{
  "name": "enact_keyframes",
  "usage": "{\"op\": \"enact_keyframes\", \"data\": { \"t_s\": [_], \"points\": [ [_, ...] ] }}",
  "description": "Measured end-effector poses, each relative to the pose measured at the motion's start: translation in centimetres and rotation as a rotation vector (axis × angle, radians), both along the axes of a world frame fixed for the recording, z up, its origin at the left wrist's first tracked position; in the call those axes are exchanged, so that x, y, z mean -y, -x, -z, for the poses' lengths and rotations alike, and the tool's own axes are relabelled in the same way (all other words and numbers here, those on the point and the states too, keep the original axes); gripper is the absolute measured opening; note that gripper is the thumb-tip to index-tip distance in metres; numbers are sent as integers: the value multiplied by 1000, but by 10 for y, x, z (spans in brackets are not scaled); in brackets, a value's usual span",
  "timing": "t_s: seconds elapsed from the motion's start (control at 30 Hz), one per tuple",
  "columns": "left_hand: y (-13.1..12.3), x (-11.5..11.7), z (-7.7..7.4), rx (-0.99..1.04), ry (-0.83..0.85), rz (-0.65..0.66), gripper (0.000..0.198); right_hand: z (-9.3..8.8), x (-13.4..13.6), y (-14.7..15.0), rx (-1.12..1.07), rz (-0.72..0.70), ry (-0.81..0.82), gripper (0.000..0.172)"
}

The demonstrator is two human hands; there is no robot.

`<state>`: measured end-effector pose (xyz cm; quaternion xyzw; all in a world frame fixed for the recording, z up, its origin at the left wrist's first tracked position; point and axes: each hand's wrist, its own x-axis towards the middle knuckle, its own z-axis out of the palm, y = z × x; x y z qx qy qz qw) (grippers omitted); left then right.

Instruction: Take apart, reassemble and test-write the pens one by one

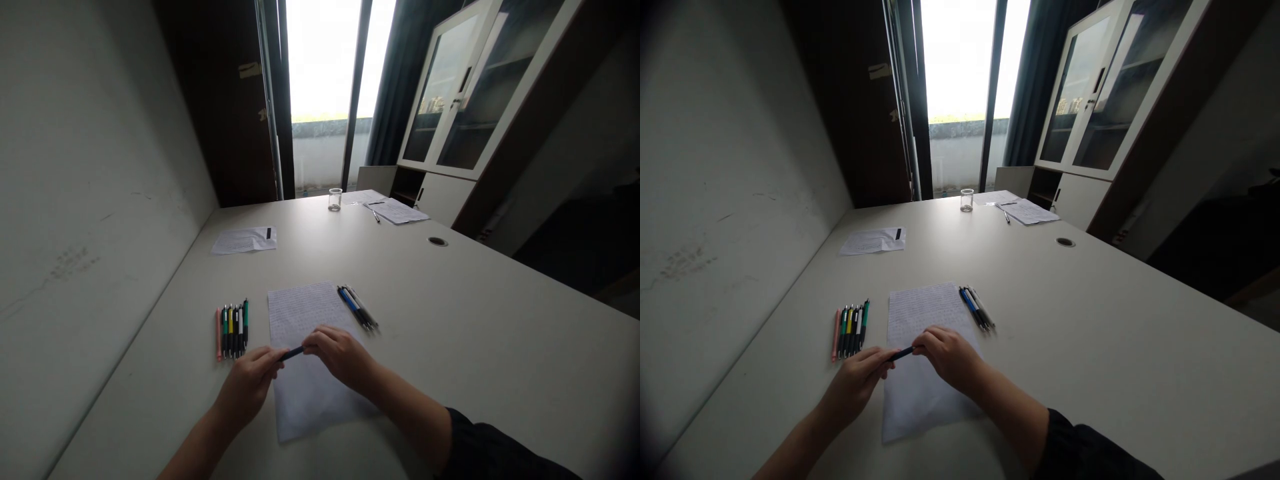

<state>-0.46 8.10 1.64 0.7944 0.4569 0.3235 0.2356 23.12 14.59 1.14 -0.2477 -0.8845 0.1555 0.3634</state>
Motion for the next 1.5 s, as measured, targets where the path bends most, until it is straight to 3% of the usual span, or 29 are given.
{"op": "enact_keyframes", "data": {
  "t_s": [0.23,0.77,1.27,1.5],
  "points": [
    [1,0,-1,27,83,33,37,-2,0,-1,-22,-24,-8,9],
    [-1,1,3,-34,-64,-32,36,0,1,1,-27,39,29,7],
    [-4,3,-4,38,118,58,32,-6,2,-1,-60,-25,21,9],
    [-3,2,-2,75,147,41,28,-9,1,-1,-103,-67,47,11]
  ]
}}
